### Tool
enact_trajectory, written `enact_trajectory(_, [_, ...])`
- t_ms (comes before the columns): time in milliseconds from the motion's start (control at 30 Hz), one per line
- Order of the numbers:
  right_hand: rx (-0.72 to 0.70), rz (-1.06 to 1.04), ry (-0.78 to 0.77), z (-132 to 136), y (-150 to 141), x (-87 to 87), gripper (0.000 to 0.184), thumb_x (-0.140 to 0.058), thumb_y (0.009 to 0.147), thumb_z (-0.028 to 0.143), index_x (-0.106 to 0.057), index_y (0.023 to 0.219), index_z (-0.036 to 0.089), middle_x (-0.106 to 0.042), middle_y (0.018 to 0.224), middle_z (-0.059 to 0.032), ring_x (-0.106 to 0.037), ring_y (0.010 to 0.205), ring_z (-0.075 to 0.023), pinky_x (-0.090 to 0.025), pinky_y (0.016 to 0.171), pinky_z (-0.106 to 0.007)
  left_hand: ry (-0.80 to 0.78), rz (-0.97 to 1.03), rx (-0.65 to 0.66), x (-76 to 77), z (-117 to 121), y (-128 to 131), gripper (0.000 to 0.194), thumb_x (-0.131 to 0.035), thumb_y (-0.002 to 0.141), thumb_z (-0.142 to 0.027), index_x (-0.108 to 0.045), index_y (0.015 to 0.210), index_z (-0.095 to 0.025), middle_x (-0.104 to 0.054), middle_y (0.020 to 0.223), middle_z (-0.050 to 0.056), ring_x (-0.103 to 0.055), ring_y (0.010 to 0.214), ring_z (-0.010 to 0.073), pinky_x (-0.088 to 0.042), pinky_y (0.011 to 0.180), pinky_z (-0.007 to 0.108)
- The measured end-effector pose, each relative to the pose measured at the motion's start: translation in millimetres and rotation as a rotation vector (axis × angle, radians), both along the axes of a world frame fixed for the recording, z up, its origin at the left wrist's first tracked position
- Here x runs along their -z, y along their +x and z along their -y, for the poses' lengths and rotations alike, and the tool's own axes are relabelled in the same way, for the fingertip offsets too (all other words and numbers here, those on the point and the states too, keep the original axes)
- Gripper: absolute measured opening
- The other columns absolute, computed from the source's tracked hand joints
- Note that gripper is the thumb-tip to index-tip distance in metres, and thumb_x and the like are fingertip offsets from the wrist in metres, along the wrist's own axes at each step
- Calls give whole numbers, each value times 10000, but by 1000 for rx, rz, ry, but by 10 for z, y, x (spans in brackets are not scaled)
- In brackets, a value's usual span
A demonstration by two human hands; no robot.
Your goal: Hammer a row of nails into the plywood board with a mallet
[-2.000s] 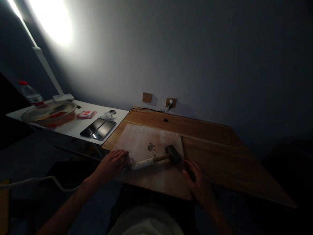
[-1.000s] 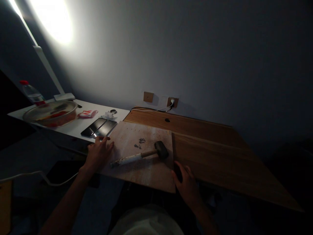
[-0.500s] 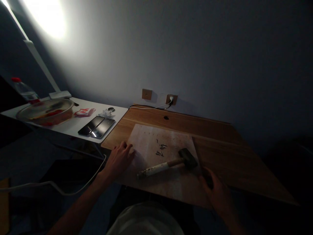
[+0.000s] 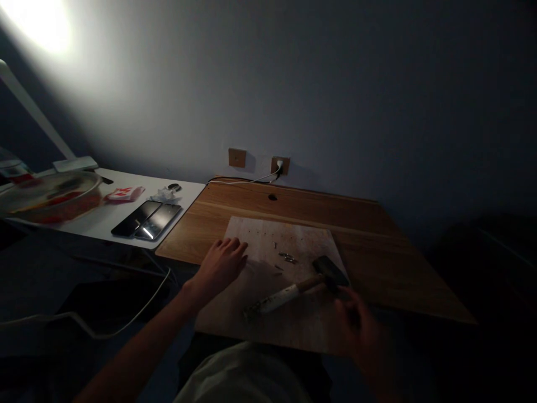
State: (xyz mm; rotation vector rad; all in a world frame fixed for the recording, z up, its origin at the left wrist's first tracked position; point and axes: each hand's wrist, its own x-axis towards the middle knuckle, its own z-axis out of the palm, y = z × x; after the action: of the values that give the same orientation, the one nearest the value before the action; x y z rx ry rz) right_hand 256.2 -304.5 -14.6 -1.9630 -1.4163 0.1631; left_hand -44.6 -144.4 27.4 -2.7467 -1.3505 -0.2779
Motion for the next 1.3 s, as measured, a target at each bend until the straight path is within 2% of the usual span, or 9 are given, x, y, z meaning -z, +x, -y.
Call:
enact_trajectory(67, [-228, -31, -181, -72, -258, -74, 500, -431, 945, 542, -617, 1293, 235, -702, 736, -29, -671, 658, -210, -505, 662, -311, -53, 24, 129, 33, -174, 196, 229, -520, 958, -224, -600, 1170, -191, -634, 1089, 98, -623, 976, 227, -455, 869, 360])
enact_trajectory(200, [-326, -86, -374, -308, -592, -202, 523, -401, 950, 567, -651, 1284, 250, -731, 731, -45, -714, 722, -238, -492, 655, -305, -95, 65, 310, 120, -472, 581, 225, -517, 949, -205, -623, 1148, -195, -629, 1091, 91, -619, 966, 209, -472, 856, 321])
enact_trajectory(333, [-276, -186, -312, -427, -664, -259, 497, -412, 929, 607, -718, 1050, 234, -739, 757, -65, -711, 742, -251, -492, 673, -316, -115, 77, 398, 165, -598, 790, 188, -470, 969, -198, -657, 964, -185, -623, 994, 80, -606, 916, 186, -478, 829, 286])
enact_trajectory(533, [-215, -673, -222, -223, -480, -157, 396, -601, 809, 598, -646, 881, 211, -690, 707, -29, -667, 622, -203, -498, 552, -275, -114, 79, 435, 224, -665, 866, 183, -473, 963, -157, -655, 943, -163, -629, 967, 86, -606, 885, 181, -484, 830, 273])
enact_trajectory(700, [-121, -924, -111, -126, -221, -95, 388, -679, 763, 455, -533, 1045, 233, -684, 839, -35, -691, 767, -233, -563, 588, -316, -124, 86, 427, 276, -717, 913, 285, -470, 918, -68, -623, 1147, -140, -648, 1026, 110, -632, 912, 193, -501, 826, 284])
enact_trajectory(867, [-47, -713, -156, -221, -7, -130, 662, -615, 778, 478, -350, 1351, 280, -663, 1018, -51, -622, 558, -175, -499, 419, -299, -149, 91, 429, 226, -739, 945, 189, -507, 895, -95, -677, 960, -147, -633, 971, 98, -634, 853, 183, -507, 790, 274])
enact_trajectory(1033, [8, -405, -80, -319, 137, -72, 699, -572, 786, 455, -403, 1431, 247, -670, 1093, -92, -675, 868, -248, -556, 643, -355, -297, 371, 440, 268, -885, 1117, 204, -570, 832, -81, -686, 982, -157, -658, 988, 68, -633, 814, 142, -494, 747, 235])
enact_trajectory(1200, [51, -541, -171, -293, 163, -6, 677, -550, 803, 493, -467, 1409, 203, -666, 882, -37, -574, 517, -154, -477, 441, -280, -456, 530, 470, 354, -1062, 1621, 230, -579, 774, -53, -705, 940, -150, -713, 903, 39, -642, 791, 130, -491, 748, 228])
enact_trajectory(1300, [100, -603, -132, -283, 154, 7, 685, -583, 777, 513, -508, 1378, 192, -652, 831, -21, -544, 484, -136, -456, 409, -257, -496, 544, 498, 373, -1136, 1931, 224, -582, 778, -76, -724, 942, -136, -730, 883, 42, -648, 793, 136, -489, 766, 234])
